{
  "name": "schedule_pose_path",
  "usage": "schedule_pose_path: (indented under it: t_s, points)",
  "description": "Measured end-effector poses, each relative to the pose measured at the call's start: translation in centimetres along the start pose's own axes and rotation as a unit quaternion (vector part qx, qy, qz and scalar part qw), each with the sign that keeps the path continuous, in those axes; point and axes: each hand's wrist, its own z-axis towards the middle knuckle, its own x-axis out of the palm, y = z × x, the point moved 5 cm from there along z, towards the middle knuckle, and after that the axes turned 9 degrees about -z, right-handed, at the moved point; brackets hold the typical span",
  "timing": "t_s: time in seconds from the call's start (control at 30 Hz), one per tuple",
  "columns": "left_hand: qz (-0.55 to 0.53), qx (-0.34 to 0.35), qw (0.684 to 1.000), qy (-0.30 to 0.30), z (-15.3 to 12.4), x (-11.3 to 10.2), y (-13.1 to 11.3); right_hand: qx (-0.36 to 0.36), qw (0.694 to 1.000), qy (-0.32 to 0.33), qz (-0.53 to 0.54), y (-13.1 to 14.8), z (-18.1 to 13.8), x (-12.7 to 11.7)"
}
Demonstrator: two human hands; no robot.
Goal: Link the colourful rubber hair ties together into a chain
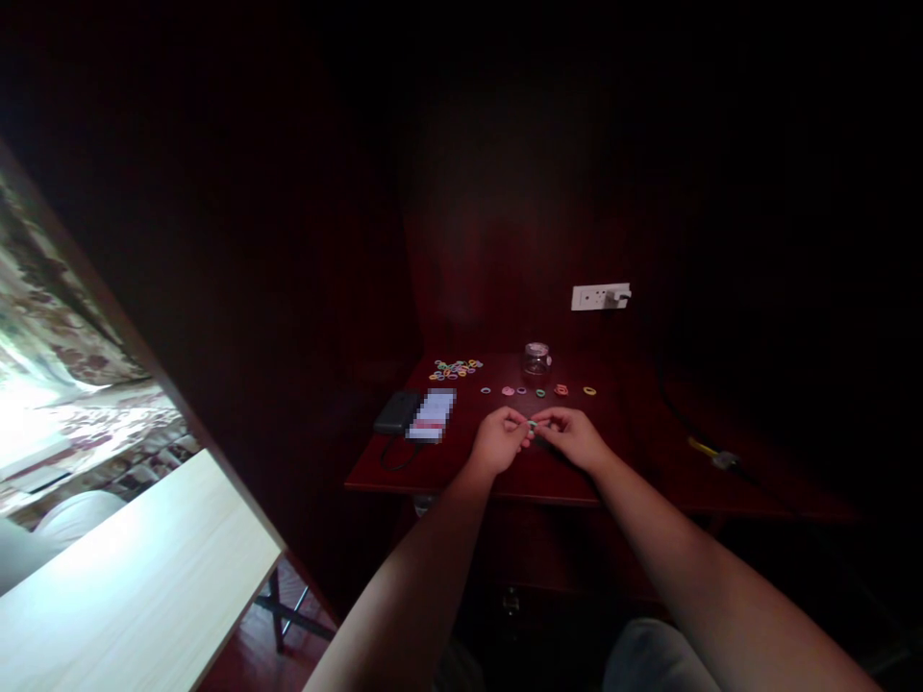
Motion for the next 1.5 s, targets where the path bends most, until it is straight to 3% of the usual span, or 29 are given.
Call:
schedule_pose_path:
  t_s: [0.33,0.6,1.03,1.5]
  points:
    - [-0.021,-0.025,0.999,0.011,-0.1,0.2,-0.3,-0.006,1.0,-0.024,-0.002,0.0,0.1,-0.3]
    - [0.001,0.027,0.998,0.056,-0.5,0.5,-0.9,-0.019,0.999,-0.028,0.022,-0.6,0.3,-0.3]
    - [-0.012,0.025,0.999,0.035,-0.2,0.3,-0.6,-0.005,1.0,-0.014,-0.014,0.2,-0.1,-0.4]
    - [0.0,0.026,0.999,0.027,0.2,0.2,-0.2,-0.015,1.0,-0.012,0.023,0.2,0.0,-0.3]
